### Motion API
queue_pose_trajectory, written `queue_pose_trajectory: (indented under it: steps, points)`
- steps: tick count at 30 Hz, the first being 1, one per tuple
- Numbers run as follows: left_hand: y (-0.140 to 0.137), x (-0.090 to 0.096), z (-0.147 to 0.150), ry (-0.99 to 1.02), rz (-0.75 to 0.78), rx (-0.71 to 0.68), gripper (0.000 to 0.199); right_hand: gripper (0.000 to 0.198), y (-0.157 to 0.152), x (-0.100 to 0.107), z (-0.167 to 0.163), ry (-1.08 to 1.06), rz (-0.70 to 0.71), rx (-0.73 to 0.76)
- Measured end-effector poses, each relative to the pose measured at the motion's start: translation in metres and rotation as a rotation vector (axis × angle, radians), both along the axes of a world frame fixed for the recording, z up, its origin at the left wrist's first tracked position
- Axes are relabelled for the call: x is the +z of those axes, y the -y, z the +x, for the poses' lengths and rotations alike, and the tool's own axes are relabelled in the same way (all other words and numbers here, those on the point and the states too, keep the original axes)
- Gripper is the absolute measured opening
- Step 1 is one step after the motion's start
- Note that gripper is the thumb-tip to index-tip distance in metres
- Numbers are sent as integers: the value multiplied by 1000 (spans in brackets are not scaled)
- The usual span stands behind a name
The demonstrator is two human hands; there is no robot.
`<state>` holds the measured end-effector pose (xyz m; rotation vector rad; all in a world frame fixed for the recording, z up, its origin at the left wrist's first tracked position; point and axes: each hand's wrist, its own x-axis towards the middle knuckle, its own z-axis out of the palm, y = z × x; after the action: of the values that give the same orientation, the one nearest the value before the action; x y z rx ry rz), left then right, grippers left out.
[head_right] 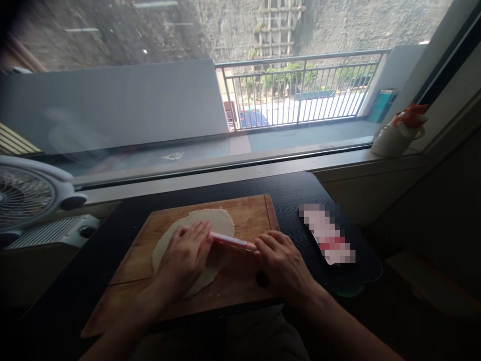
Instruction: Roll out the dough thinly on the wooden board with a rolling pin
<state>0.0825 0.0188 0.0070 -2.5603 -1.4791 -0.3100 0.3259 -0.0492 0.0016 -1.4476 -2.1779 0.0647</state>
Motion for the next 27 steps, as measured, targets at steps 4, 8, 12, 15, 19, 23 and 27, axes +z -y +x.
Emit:
queue_pose_trajectory:
  steps: [4,8,12,15,19,23,27]
  points:
    - [-80,11,59,5,-170,101,54,26,-22,0,6,34,22,-131]
    - [-75,5,54,-26,-152,78,56,35,-4,-8,11,13,41,-114]
    - [-9,-14,-6,-31,51,-57,58,42,29,-18,8,-36,53,6]
    - [11,-20,-27,-28,111,-110,61,42,35,-20,8,-65,39,40]
    - [-37,-8,21,-32,-34,-1,58,34,11,-17,17,-68,36,-78]
    - [-99,9,84,8,-230,29,60,36,-11,-15,26,-6,41,-228]
    - [-79,6,68,13,-156,20,57,38,5,-14,19,13,71,-203]
